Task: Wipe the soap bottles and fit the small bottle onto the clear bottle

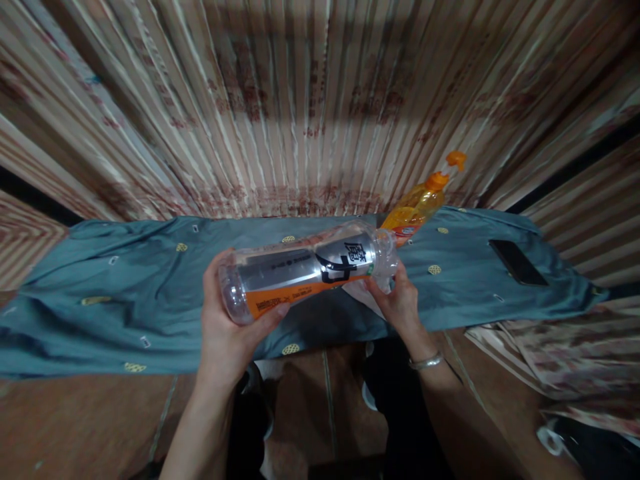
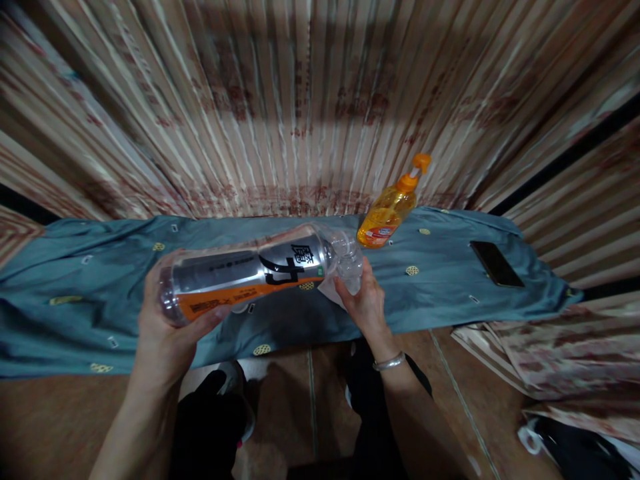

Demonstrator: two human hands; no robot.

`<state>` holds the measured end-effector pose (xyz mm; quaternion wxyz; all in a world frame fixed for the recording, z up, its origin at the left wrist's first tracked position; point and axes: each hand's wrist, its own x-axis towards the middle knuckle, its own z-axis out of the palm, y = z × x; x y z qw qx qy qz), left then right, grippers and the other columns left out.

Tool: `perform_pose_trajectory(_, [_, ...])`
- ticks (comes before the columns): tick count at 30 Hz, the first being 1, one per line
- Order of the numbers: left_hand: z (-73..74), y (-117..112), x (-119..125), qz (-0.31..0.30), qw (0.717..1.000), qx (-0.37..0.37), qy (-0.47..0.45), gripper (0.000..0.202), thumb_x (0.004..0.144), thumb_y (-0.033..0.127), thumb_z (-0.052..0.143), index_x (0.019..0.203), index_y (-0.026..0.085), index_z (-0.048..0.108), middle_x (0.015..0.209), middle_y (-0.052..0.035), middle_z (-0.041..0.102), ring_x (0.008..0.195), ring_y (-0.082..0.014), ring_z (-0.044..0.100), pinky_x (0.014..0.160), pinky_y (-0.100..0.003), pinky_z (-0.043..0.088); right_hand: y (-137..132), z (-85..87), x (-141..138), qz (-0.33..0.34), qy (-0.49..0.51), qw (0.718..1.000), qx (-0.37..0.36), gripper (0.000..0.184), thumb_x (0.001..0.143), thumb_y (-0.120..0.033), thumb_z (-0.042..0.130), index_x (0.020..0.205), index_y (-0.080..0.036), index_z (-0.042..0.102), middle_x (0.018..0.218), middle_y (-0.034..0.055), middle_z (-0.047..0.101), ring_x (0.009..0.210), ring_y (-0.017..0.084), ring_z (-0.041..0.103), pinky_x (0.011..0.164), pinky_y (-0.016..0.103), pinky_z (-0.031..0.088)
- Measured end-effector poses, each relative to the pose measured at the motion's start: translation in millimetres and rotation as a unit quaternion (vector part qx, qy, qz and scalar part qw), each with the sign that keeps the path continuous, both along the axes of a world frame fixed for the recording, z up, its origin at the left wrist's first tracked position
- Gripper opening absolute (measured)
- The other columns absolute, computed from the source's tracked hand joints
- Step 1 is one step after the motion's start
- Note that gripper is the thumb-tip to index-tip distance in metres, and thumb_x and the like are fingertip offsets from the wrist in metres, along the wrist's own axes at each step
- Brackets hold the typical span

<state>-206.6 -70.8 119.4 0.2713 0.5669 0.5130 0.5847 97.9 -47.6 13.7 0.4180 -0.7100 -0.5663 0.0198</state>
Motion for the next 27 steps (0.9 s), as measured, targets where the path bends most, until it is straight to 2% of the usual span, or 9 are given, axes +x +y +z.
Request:
perform_pose_trajectory(3, [-1.3,-1.2,-2.2,-0.002,1.000,-0.003,0.005,0.097,0.057,0.039,0.098,0.142,0.024,0.054,0.139,-0.0108,0.063,0.122,-0.0312,0.068,0.104,-0.045,0.059,-0.2,-0.1,0.1,0.000,0.000,1.000,-0.001,0.073,0.086,-0.059,0.067,0.144,-0.016,0.056,0.115,0.0175,0.082,0.100,0.036,0.080,0.081,0.046,0.065])
perform_pose_trajectory(10, [1.7,-1.1,-0.9,-0.001,1.000,-0.019,0.009,0.097,0.056,0.038,0.098,0.141,0.024,0.053,0.136,-0.0107,0.064,0.116,-0.0300,0.071,0.095,-0.042,0.064,1.0,-4.1,0.9,-0.008,0.002,1.000,0.006,0.079,0.084,-0.062,0.066,0.146,-0.013,0.055,0.119,0.0203,0.081,0.105,0.038,0.080,0.087,0.050,0.064])
perform_pose_trajectory(14, [0.5,0.1,-2.5,-0.009,1.000,0.006,0.028,0.094,0.060,0.036,0.097,0.142,0.022,0.053,0.134,-0.0108,0.065,0.114,-0.0276,0.072,0.094,-0.039,0.064,0.8,-3.4,0.4,-0.009,0.007,1.000,-0.004,0.081,0.084,-0.062,0.065,0.146,-0.012,0.055,0.122,0.0212,0.080,0.108,0.039,0.079,0.088,0.050,0.064])
perform_pose_trajectory(19, [-3.0,1.5,-4.5,-0.013,0.998,0.027,0.050,0.091,0.062,0.036,0.097,0.141,0.022,0.053,0.133,-0.0104,0.066,0.112,-0.0250,0.072,0.092,-0.035,0.064,0.2,-3.4,2.2,-0.004,0.000,1.000,-0.004,0.076,0.086,-0.061,0.066,0.145,-0.016,0.055,0.117,0.0187,0.081,0.103,0.037,0.080,0.084,0.046,0.064])
perform_pose_trajectory(27, [-5.3,2.3,-2.8,-0.006,1.000,-0.001,0.004,0.092,0.059,0.035,0.097,0.139,0.025,0.055,0.130,-0.0082,0.067,0.111,-0.0249,0.072,0.094,-0.037,0.064,0.6,-0.1,0.0,-0.007,0.008,1.000,-0.002,0.076,0.084,-0.059,0.067,0.145,-0.016,0.056,0.119,0.0186,0.081,0.104,0.037,0.080,0.086,0.048,0.064])
